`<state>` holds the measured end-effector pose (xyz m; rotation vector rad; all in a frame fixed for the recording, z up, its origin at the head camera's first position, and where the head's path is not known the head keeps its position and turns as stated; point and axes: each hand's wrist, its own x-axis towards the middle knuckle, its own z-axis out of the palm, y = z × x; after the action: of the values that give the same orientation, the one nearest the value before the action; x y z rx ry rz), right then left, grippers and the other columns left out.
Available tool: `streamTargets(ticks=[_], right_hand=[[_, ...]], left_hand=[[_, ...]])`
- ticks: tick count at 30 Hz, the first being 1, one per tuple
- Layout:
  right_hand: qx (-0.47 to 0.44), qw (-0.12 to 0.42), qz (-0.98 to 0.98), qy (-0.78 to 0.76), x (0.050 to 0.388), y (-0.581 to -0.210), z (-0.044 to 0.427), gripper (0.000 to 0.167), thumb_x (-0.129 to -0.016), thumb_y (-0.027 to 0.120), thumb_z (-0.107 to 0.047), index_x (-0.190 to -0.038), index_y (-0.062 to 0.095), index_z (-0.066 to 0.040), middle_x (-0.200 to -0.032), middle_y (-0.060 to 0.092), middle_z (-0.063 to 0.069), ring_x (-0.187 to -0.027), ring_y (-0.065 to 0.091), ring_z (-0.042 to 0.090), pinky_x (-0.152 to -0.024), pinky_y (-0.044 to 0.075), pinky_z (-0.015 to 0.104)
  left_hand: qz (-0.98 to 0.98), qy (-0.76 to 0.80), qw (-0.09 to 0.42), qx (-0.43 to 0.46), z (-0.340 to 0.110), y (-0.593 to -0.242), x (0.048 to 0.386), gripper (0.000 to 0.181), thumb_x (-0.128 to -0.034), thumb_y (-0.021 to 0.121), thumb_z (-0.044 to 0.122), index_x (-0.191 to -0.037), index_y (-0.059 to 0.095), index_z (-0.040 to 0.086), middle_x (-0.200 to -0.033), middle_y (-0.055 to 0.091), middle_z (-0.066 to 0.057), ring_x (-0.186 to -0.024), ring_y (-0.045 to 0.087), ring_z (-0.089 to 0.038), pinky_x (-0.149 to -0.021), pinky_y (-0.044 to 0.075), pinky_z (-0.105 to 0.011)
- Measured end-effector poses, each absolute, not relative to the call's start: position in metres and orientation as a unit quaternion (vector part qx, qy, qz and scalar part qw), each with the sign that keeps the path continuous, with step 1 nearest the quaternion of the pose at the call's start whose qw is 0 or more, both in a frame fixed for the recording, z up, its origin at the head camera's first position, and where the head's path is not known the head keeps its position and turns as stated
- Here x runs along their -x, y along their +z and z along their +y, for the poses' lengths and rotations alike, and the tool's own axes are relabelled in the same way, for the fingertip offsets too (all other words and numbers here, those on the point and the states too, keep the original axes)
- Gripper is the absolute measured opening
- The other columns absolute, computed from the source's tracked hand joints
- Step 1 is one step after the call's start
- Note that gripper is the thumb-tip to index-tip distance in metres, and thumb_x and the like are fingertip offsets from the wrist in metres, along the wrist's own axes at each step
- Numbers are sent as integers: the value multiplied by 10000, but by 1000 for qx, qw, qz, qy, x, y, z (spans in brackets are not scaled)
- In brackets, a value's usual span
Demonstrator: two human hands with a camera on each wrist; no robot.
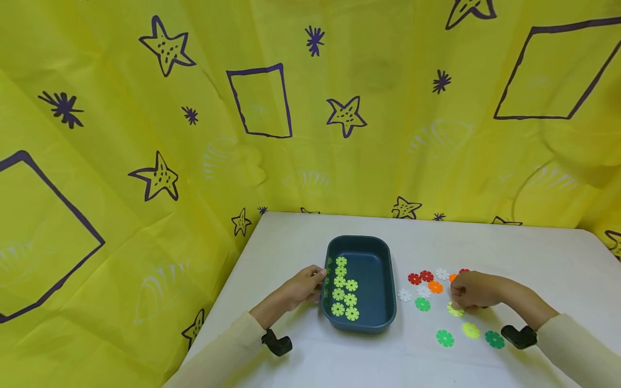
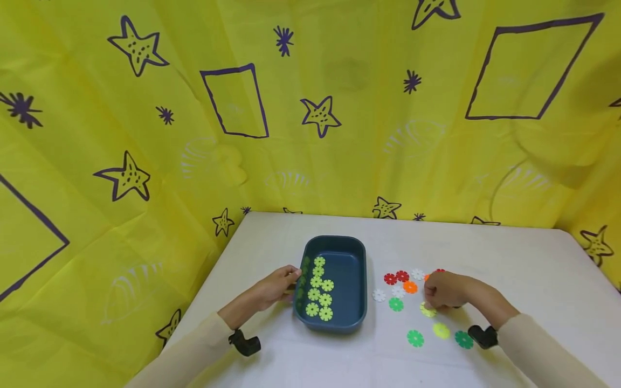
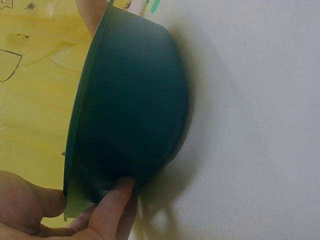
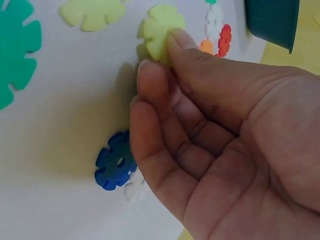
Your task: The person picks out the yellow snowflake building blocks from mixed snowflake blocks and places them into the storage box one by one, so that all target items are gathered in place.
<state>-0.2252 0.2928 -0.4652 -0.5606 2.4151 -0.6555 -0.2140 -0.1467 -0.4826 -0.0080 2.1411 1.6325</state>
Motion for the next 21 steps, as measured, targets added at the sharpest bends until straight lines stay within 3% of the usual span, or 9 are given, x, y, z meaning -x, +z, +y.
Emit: streamTargets(ticks=[5, 9, 16, 21], right_hand=[[196, 327, 876, -294, 233, -463, 291, 113, -965, 656, 25, -869, 640, -32, -791, 571, 32, -711, 554, 175, -642, 471, 242], [175, 343, 875, -294, 237, -459, 289, 103, -967, 661, 19, -879, 648, -33, -800, 584, 47, -726, 556, 188, -654, 479, 252], [189, 347, 875, -278, 250, -442, 279, 104, -962, 625, 25, -886, 659, -37, -750, 563, 28, -679, 501, 153, -639, 425, 243], [202, 341, 877, -273, 263, -424, 265, 98, -994, 658, -17, -897, 667, -28, -751, 578, 28, -698, 514, 154, -659, 458, 263]], left_hand=[[768, 599, 224, -1, -146, -483, 215, 308, -1158, 438, 241, -1282, 532, -25, -1251, 625, -171, -1143, 651, -258, -973, 584, -415], [769, 598, 224, 0, -145, -483, 216, 313, -1156, 445, 244, -1286, 533, -27, -1257, 625, -173, -1159, 655, -271, -973, 586, -423], [770, 597, 225, 1, -146, -483, 216, 310, -1156, 446, 245, -1284, 534, -24, -1260, 620, -173, -1147, 650, -268, -963, 586, -411], [767, 601, 225, 2, -147, -483, 216, 306, -1156, 448, 245, -1270, 531, -26, -1247, 620, -175, -1127, 647, -257, -953, 588, -401]])
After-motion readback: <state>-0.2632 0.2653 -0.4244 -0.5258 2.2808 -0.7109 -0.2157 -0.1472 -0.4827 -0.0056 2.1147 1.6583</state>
